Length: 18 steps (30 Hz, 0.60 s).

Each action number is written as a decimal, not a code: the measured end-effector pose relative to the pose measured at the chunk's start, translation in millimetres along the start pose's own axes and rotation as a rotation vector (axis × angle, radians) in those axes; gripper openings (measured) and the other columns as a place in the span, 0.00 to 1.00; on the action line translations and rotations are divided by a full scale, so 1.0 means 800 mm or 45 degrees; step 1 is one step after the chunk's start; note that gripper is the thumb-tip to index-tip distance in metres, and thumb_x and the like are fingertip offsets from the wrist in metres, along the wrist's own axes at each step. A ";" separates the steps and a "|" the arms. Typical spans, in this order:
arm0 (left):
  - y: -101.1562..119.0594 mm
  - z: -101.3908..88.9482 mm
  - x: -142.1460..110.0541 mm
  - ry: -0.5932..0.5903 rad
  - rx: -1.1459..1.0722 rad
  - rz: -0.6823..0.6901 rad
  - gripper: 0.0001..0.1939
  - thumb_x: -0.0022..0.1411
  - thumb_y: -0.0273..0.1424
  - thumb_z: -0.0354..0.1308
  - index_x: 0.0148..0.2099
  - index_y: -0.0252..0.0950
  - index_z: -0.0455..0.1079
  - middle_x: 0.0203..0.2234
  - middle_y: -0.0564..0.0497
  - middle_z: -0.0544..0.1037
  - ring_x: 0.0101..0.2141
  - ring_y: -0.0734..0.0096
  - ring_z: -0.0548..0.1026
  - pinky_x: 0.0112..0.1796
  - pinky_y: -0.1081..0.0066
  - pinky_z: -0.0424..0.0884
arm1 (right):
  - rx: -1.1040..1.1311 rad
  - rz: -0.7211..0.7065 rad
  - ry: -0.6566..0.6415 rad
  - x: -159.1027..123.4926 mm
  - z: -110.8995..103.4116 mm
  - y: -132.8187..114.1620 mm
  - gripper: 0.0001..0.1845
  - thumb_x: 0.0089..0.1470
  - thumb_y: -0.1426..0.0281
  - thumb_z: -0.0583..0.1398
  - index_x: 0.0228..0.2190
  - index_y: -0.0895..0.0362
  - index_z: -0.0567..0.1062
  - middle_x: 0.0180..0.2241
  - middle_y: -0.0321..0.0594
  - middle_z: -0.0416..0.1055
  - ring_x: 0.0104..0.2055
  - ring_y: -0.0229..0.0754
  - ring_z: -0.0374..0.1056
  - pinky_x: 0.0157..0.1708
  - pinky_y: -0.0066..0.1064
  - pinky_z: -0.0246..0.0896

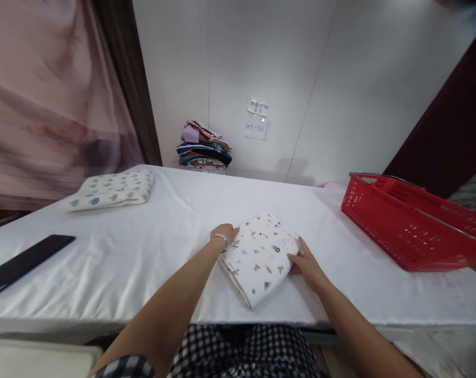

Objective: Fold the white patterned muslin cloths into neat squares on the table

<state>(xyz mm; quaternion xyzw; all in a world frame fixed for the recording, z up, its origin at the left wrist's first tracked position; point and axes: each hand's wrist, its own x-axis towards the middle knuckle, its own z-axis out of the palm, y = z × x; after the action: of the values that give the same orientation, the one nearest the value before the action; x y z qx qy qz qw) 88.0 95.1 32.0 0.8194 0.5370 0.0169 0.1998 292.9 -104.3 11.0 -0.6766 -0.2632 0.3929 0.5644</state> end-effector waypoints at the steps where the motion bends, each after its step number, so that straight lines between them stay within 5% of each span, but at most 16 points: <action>1: -0.003 -0.001 -0.002 0.011 -0.005 -0.028 0.23 0.56 0.46 0.40 0.37 0.37 0.70 0.39 0.43 0.74 0.40 0.59 0.71 0.36 0.66 0.65 | -0.019 -0.047 0.011 0.018 0.005 -0.005 0.46 0.42 0.69 0.60 0.57 0.48 0.41 0.44 0.41 0.67 0.35 0.42 0.69 0.28 0.33 0.68; 6: -0.014 -0.001 -0.013 0.074 -0.040 -0.192 0.25 0.57 0.45 0.37 0.42 0.34 0.68 0.41 0.40 0.73 0.40 0.59 0.71 0.35 0.66 0.65 | -0.265 -0.105 0.117 0.107 0.027 -0.038 0.41 0.45 0.69 0.55 0.58 0.55 0.42 0.46 0.46 0.66 0.41 0.42 0.67 0.32 0.30 0.66; 9: -0.017 0.001 -0.017 0.101 -0.074 -0.231 0.25 0.57 0.45 0.37 0.42 0.33 0.67 0.41 0.40 0.73 0.40 0.59 0.71 0.35 0.67 0.65 | -0.329 -0.075 0.120 0.131 0.037 -0.043 0.41 0.46 0.65 0.55 0.58 0.57 0.42 0.51 0.49 0.60 0.45 0.44 0.65 0.33 0.31 0.66; 13: -0.026 0.004 -0.013 0.104 -0.133 -0.203 0.26 0.56 0.48 0.38 0.40 0.36 0.68 0.39 0.43 0.74 0.39 0.61 0.72 0.34 0.69 0.64 | -0.309 -0.037 0.060 0.116 0.033 -0.030 0.44 0.46 0.58 0.55 0.58 0.57 0.40 0.52 0.50 0.59 0.43 0.44 0.66 0.31 0.31 0.67; 18: -0.038 0.008 0.000 0.072 -0.180 -0.197 0.26 0.54 0.51 0.41 0.38 0.36 0.68 0.39 0.44 0.74 0.38 0.61 0.72 0.34 0.70 0.64 | -0.128 0.034 -0.093 0.050 0.026 -0.012 0.48 0.43 0.55 0.59 0.58 0.50 0.39 0.43 0.44 0.67 0.32 0.43 0.69 0.23 0.31 0.67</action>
<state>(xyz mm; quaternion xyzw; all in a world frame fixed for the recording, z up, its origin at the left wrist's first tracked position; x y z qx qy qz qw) 63.3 103.7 15.5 0.7587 0.6014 0.0624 0.2426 298.2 -58.5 10.0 -0.6927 -0.2939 0.4110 0.5146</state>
